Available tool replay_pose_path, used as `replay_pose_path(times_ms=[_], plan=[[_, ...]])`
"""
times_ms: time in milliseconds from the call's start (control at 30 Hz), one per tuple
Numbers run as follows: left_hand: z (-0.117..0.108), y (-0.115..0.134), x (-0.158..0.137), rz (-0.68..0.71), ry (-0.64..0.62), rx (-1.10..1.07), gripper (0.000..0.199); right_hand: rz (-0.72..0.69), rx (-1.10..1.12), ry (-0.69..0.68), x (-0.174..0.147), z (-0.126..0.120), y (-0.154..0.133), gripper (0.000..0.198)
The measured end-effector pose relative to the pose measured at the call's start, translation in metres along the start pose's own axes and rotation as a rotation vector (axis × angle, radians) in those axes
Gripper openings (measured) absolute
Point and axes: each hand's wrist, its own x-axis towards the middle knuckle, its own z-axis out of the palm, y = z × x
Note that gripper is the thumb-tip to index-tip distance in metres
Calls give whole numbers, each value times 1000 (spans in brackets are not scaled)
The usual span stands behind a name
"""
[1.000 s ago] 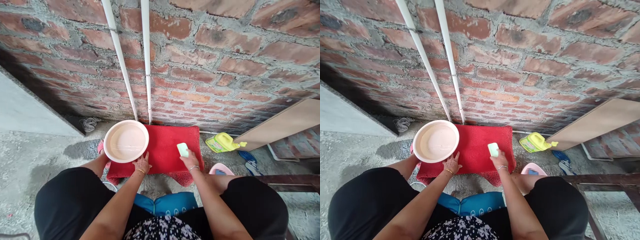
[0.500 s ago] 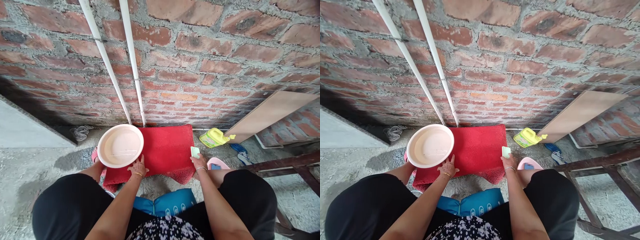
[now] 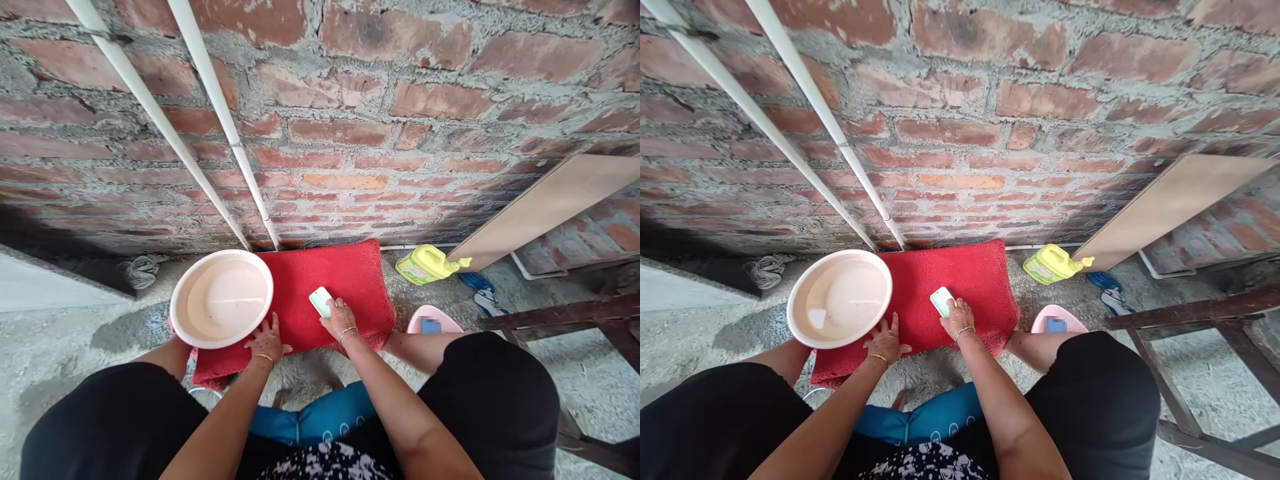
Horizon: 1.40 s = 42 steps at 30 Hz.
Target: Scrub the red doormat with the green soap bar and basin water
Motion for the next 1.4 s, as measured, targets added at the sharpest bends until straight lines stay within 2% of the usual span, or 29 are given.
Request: replay_pose_path(times_ms=[67,133,267,333,400,533,600,667,733,833,900,967,1067,1133,1200,1300,1367,1400], plan=[[2,1,1,4,8,2,107,8,19,10,2,-7,18,47],[1,1,1,-1,8,-4,106,91,55,50,1,-17,46,47],[-3,2,-2,-1,3,-11,105,457,196,138,-10,-37,104,49],[-3,2,-2,2,10,-8,105,592,242,188,-14,-40,111,49],[-2,1,-2,7,22,-7,106,530,247,239,-11,-36,98,51],[2,1,1,16,36,-19,107,146,156,190,7,-20,46,56],[3,1,2,9,34,-23,107,96,103,143,15,-17,35,56],[4,3,3,-8,35,-18,107,126,87,119,16,-20,46,56],[5,4,4,-21,41,-6,108,226,111,120,10,-26,75,58],[6,5,4,-18,55,-1,108,551,197,183,-3,-34,123,61],[8,5,4,-17,62,-4,108,713,236,245,-8,-36,138,64],[9,5,4,-19,71,-6,108,656,249,307,-7,-33,129,63],[8,4,3,-17,84,-8,108,323,242,343,9,-21,83,57],[6,4,2,-20,78,-13,107,151,198,306,23,-13,48,56],[2,5,1,-26,55,-19,106,58,131,239,36,-8,24,56],[-3,6,-1,-37,27,-25,105,52,55,164,42,-11,29,57],[-5,7,-2,-44,22,-30,105,153,77,159,36,-19,56,58],[-5,7,-2,-46,21,-34,105,247,113,170,30,-24,74,58]])
